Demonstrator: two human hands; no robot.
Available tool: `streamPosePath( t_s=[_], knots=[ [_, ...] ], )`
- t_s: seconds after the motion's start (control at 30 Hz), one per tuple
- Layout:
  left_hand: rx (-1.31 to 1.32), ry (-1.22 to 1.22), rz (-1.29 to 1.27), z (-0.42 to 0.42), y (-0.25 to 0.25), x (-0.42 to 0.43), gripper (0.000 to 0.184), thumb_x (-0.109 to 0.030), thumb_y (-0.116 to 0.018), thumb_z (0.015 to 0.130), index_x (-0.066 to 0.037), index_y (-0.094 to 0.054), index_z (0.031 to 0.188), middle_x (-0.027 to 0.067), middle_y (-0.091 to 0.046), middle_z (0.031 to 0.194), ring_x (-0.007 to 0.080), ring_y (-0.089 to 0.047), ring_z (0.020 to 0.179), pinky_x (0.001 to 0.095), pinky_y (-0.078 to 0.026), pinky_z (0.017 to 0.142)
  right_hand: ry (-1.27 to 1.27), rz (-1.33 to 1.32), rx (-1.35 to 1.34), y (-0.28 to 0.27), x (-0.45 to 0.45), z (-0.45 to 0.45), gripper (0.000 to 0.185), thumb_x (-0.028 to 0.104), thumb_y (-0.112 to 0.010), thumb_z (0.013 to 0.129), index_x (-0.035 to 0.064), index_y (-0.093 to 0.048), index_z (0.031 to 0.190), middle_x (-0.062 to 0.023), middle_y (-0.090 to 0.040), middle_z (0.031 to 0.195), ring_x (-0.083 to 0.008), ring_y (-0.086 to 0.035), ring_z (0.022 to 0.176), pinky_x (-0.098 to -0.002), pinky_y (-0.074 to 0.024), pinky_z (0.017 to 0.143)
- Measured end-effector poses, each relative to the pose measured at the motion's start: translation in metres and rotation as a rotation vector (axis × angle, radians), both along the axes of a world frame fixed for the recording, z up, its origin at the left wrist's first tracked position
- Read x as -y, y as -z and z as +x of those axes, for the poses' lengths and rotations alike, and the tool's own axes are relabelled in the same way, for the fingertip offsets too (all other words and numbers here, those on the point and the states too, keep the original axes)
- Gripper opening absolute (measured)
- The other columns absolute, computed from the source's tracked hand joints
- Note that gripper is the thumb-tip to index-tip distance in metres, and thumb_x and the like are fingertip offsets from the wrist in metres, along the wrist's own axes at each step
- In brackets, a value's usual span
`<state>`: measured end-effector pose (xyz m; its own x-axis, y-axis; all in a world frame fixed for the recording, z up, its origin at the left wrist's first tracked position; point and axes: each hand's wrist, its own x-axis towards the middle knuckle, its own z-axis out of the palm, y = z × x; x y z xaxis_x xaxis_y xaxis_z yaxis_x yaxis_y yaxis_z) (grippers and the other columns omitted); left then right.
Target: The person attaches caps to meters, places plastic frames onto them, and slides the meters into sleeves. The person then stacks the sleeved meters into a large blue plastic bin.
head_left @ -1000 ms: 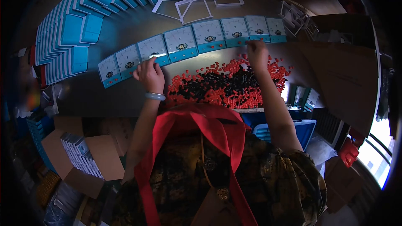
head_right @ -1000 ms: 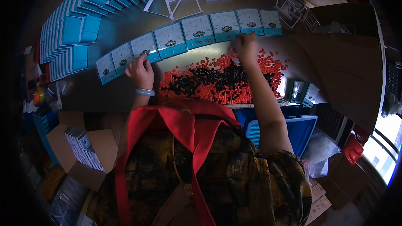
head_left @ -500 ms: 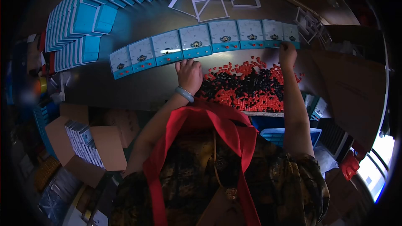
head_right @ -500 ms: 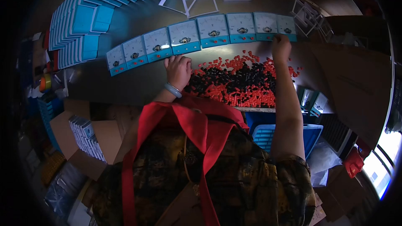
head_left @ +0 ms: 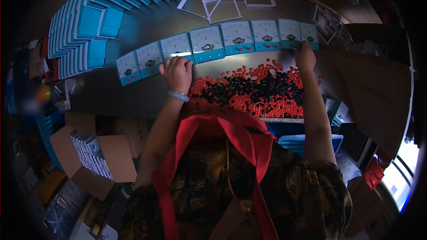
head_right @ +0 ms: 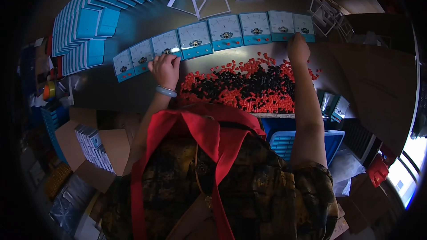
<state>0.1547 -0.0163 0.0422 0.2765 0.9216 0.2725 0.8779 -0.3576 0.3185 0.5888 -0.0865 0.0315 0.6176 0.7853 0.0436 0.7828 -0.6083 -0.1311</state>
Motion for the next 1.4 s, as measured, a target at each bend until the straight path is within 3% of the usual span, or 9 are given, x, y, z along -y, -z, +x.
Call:
streamPosePath(
  t_s=[0.13,0.27,0.53,0.63,0.7,0.87,1.03,1.27,1.4],
  knots=[
    [-0.079,-0.017,-0.016,-0.002,0.002,-0.004,0.015,-0.025,-0.072,0.077,-0.012,-0.064,0.074,0.0027,-0.061,0.079,0.0240,-0.055,0.085,0.0400,-0.033,0.084,0.042,-0.010,-0.040,-0.017,0.004,-0.009,0.023,0.028,-0.060,0.087,0.0051,-0.062,0.089,-0.0179,-0.066,0.094,-0.0399,-0.063,0.087,-0.0496,-0.0497,0.073],
    [-0.002,0.041,0.071,0.001,0.004,0.000,0.009,-0.021,-0.071,0.078,-0.012,-0.067,0.078,0.0021,-0.061,0.082,0.0237,-0.055,0.087,0.0400,-0.032,0.085,-0.295,0.119,-0.436,0.003,0.021,-0.043,0.016,0.019,-0.062,0.082,0.0050,-0.067,0.089,-0.0164,-0.066,0.091,-0.0358,-0.064,0.085,-0.0418,-0.0511,0.071],
    [0.059,0.071,0.066,0.006,0.008,0.003,0.007,-0.013,-0.068,0.077,-0.015,-0.069,0.084,0.0003,-0.063,0.091,0.0224,-0.056,0.092,0.0396,-0.031,0.090,-0.433,0.013,-0.202,0.001,0.023,-0.075,0.013,0.015,-0.062,0.082,0.0042,-0.065,0.089,-0.0165,-0.065,0.088,-0.0346,-0.064,0.083,-0.0408,-0.0514,0.072],
    [0.090,0.191,-0.016,0.020,-0.003,0.019,0.005,-0.012,-0.069,0.076,-0.014,-0.068,0.081,-0.0001,-0.063,0.088,0.0232,-0.055,0.092,0.0405,-0.032,0.089,-0.238,0.029,-0.358,-0.002,0.025,-0.064,0.015,0.017,-0.062,0.084,0.0039,-0.066,0.091,-0.0172,-0.067,0.086,-0.0347,-0.066,0.081,-0.0401,-0.0517,0.072],
    [0.032,0.277,-0.094,0.029,-0.005,0.029,0.002,-0.012,-0.067,0.076,-0.013,-0.068,0.078,0.0017,-0.062,0.084,0.0225,-0.055,0.092,0.0419,-0.032,0.094,-0.146,0.281,-0.420,0.002,0.027,-0.036,0.015,0.016,-0.061,0.083,0.0034,-0.067,0.089,-0.0182,-0.067,0.085,-0.0362,-0.066,0.081,-0.0430,-0.0514,0.073],
    [-0.059,0.276,-0.239,0.036,0.000,0.035,0.002,-0.012,-0.068,0.076,-0.012,-0.068,0.077,0.0041,-0.065,0.082,0.0229,-0.055,0.090,0.0410,-0.032,0.094,0.097,0.490,-0.216,0.012,0.030,0.043,0.019,0.019,-0.064,0.082,0.0031,-0.069,0.092,-0.0177,-0.068,0.084,-0.0315,-0.068,0.081,-0.0385,-0.0514,0.074],
    [-0.089,0.292,-0.222,0.035,0.009,0.038,0.004,-0.013,-0.067,0.077,-0.012,-0.067,0.080,0.0054,-0.063,0.085,0.0242,-0.054,0.091,0.0414,-0.033,0.091,0.191,0.448,-0.205,0.015,0.020,0.067,0.018,0.013,-0.059,0.081,0.0028,-0.070,0.091,-0.0194,-0.068,0.088,-0.0368,-0.066,0.086,-0.0418,-0.0511,0.077],
    [0.040,0.173,-0.172,0.032,0.005,0.036,0.006,-0.014,-0.064,0.082,-0.012,-0.063,0.086,0.0061,-0.060,0.087,0.0261,-0.054,0.090,0.0411,-0.033,0.088,0.095,0.345,-0.186,0.017,0.018,0.066,0.021,0.018,-0.062,0.082,0.0045,-0.070,0.094,-0.0178,-0.068,0.087,-0.0361,-0.066,0.085,-0.0417,-0.0510,0.078],
    [0.136,0.154,-0.075,0.038,-0.003,0.020,0.006,-0.014,-0.065,0.081,-0.012,-0.063,0.087,0.0048,-0.062,0.088,0.0257,-0.056,0.088,0.0404,-0.033,0.087,-0.156,0.333,0.006,0.026,0.023,0.076,0.016,0.014,-0.058,0.084,0.0032,-0.067,0.093,-0.0176,-0.066,0.091,-0.0384,-0.064,0.085,-0.0456,-0.0505,0.074]
  ],
)
